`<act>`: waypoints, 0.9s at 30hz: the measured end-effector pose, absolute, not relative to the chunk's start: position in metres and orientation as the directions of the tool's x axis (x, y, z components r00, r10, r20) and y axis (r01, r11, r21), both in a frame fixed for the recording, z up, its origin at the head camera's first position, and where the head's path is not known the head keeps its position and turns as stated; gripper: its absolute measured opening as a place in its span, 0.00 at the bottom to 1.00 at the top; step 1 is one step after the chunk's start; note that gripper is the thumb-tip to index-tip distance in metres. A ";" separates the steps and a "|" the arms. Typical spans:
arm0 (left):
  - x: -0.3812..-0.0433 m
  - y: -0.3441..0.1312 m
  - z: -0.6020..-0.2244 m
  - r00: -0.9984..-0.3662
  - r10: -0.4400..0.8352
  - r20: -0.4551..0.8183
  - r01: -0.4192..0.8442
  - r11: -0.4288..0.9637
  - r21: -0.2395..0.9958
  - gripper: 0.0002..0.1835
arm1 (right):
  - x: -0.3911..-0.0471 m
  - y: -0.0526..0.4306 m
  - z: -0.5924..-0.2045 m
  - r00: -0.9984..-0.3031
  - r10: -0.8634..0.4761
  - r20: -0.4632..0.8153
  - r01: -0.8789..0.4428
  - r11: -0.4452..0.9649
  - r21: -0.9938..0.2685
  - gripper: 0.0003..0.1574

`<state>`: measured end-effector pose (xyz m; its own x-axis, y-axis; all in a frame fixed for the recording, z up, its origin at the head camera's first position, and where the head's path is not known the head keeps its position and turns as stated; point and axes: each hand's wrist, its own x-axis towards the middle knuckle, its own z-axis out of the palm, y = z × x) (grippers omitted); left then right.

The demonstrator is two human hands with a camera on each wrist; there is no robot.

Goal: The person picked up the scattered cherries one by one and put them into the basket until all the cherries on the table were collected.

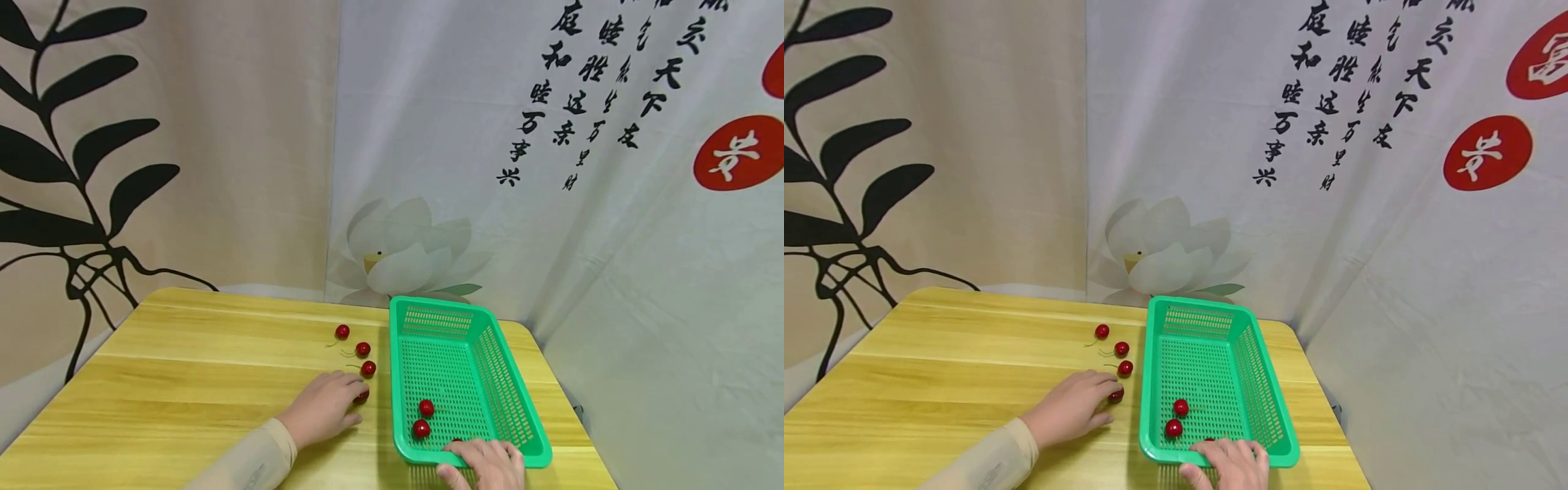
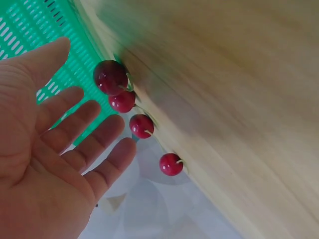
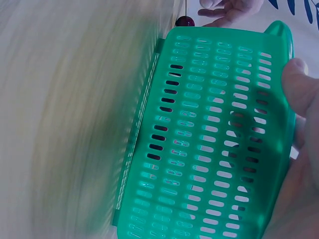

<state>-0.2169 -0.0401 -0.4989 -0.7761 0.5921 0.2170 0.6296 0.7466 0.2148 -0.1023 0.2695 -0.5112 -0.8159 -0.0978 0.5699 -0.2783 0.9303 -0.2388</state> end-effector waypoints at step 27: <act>-0.230 -0.031 -0.512 -0.756 0.616 0.222 0.655 0.707 0.268 0.06 | -0.101 0.269 -0.505 -0.861 -0.087 0.502 -0.235 0.942 -0.240 0.10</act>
<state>-0.2297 -0.0309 -0.5124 -0.7560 0.6159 0.2217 0.6545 0.7070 0.2679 -0.1008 0.2690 -0.5050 -0.8605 -0.0871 0.5019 -0.2354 0.9418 -0.2402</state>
